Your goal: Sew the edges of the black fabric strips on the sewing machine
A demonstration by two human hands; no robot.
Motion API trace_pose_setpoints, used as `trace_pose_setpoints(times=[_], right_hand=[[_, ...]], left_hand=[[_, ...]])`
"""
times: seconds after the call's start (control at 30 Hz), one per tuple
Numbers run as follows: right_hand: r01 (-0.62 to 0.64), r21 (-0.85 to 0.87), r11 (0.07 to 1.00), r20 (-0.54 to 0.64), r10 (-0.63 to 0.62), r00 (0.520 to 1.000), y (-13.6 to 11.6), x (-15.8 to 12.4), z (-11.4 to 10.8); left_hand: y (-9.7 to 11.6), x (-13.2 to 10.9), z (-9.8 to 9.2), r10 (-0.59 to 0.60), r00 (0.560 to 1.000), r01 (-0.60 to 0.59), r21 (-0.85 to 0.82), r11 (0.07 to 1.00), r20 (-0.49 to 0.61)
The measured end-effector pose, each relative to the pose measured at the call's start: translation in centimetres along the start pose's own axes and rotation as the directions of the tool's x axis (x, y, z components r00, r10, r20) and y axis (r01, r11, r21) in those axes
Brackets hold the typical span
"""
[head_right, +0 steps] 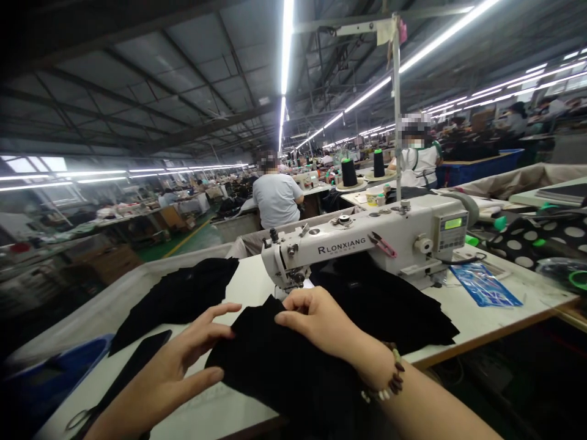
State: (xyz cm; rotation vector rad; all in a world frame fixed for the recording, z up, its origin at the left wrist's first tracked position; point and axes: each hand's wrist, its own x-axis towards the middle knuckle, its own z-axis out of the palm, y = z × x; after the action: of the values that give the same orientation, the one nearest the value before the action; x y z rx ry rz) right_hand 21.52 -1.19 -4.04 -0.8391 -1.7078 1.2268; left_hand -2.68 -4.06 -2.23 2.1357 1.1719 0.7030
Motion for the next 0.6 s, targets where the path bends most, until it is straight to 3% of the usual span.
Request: trace_pose_setpoints(times=[0.13,0.27,0.33,0.47,0.6], right_hand=[[0.081,-0.16,0.984,-0.087,-0.096,0.992,0.0,0.6,1.4],[0.068,-0.187,0.98,-0.147,-0.096,0.984,0.8,0.9,1.8],[0.02,-0.154,0.988,-0.162,-0.045,0.986,1.1,1.0,1.8],[-0.043,-0.104,0.994,-0.201,0.022,0.979,1.7,1.1,1.8],[-0.136,-0.023,0.99,-0.186,0.129,0.974,2.2,1.2,1.5]], left_hand=[[0.4,1.9,1.4,-0.087,0.977,0.098,0.049,0.994,-0.194],[0.3,3.3,2.6,-0.052,0.925,0.05,-0.016,0.999,-0.375],[0.4,3.7,2.6,-0.027,0.927,0.007,-0.055,0.998,-0.375],[1.1,4.4,2.2,0.0,0.966,-0.032,-0.12,0.992,-0.257],[1.2,5.2,2.2,0.0,0.941,-0.034,-0.093,0.995,-0.338]])
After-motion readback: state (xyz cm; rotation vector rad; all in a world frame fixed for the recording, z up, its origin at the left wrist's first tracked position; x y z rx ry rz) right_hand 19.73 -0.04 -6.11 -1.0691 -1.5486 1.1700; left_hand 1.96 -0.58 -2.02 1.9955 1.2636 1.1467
